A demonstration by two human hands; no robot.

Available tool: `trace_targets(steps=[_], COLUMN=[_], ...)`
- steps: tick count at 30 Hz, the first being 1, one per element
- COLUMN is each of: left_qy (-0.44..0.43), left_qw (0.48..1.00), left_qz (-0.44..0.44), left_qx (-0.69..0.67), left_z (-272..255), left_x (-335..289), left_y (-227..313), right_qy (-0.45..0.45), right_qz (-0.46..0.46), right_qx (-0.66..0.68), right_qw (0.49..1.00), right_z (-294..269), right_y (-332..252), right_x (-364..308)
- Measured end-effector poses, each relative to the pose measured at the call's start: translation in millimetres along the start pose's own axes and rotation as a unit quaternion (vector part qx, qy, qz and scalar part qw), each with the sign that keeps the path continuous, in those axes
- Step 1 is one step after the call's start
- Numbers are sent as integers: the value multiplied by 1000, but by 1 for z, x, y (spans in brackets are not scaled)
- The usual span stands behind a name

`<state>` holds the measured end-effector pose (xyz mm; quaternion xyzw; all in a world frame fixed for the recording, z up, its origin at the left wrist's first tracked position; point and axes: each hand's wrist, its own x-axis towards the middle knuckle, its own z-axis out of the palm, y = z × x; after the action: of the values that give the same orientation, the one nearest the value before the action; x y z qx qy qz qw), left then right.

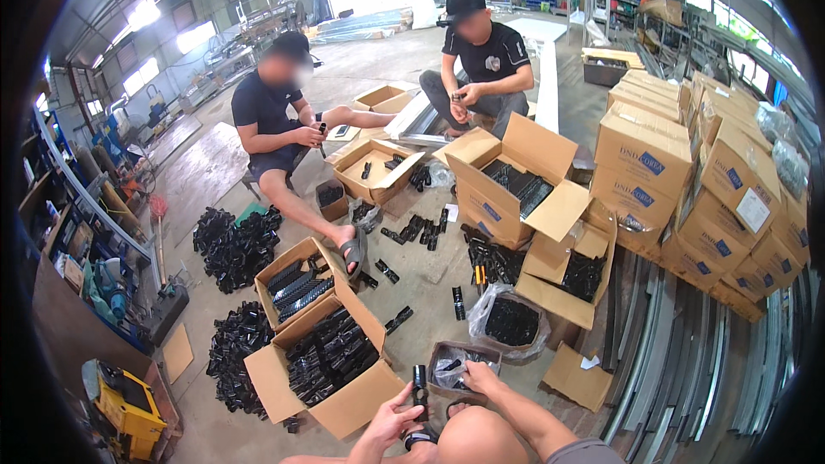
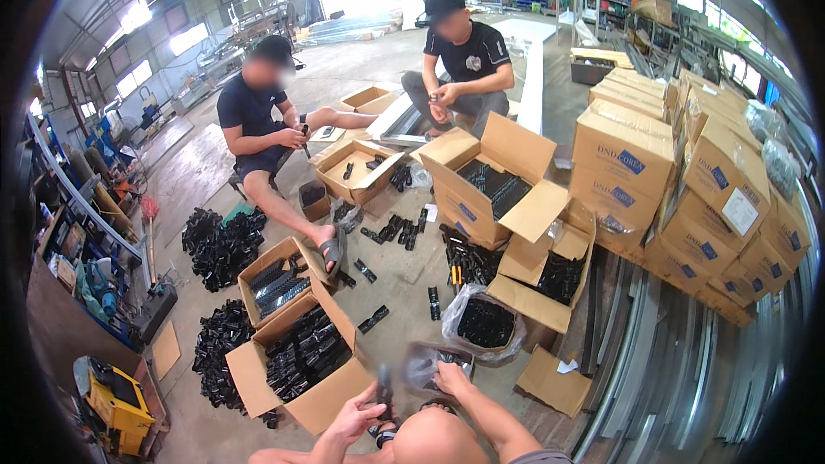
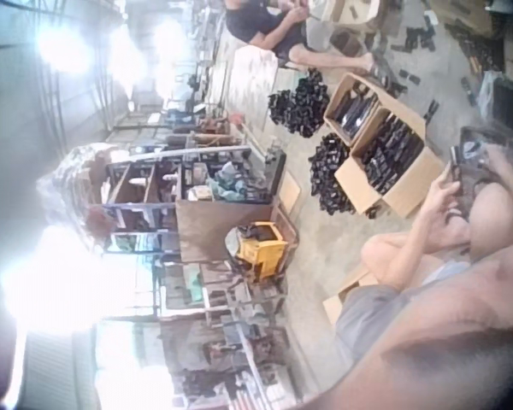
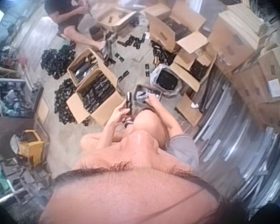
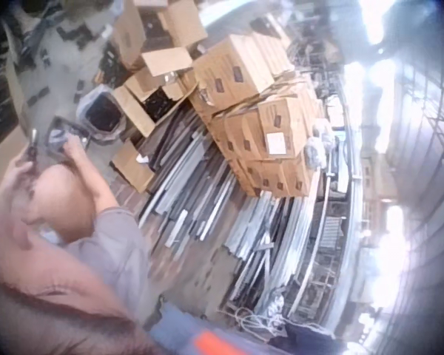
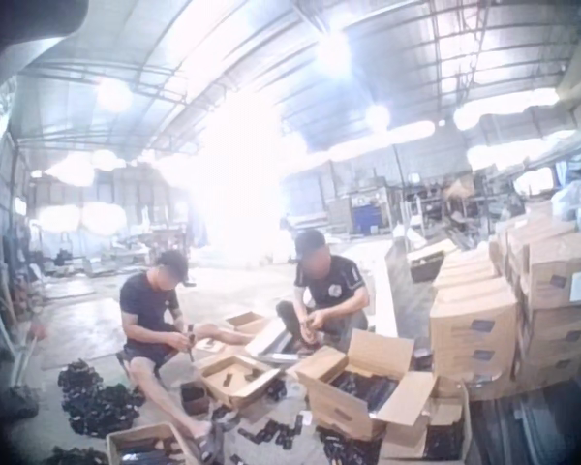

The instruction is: The person picks up black metal parts from boxes on the floor, holds them to check their orientation, and places them back into different containers.

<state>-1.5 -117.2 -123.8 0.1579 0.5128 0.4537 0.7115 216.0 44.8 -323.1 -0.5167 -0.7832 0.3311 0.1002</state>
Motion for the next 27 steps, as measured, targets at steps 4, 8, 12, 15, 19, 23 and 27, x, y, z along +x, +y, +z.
trace_targets(steps=[4, 8, 12, 15, 19, 23, 27], left_qy=[-17, -22, -40, -40, -51, -44, -51], left_qw=[996, 977, 952, 946, 951, 949, 943], left_qz=[68, 162, 245, 282, 300, 308, 325], left_qx=[47, 136, 182, 157, 53, 42, 48], left_z=[-8, 24, 72, 116, 146, 141, 127], left_x=[-26, -66, -83, -85, -90, -85, -73], left_y=[39, 112, 166, 188, 199, 198, 193], right_qy=[96, 138, 118, 178, 204, 276, 244], right_qz=[8, -84, -173, -221, -238, -234, -209], right_qx=[179, 329, 371, 381, 417, 390, 426], right_qw=[979, 930, 905, 880, 853, 847, 846], right_z=[-65, -154, -248, -287, -309, -306, -291], right_y=[-36, -109, -214, -265, -312, -322, -318], right_x=[-23, -38, -65, -69, -74, -57, -30])
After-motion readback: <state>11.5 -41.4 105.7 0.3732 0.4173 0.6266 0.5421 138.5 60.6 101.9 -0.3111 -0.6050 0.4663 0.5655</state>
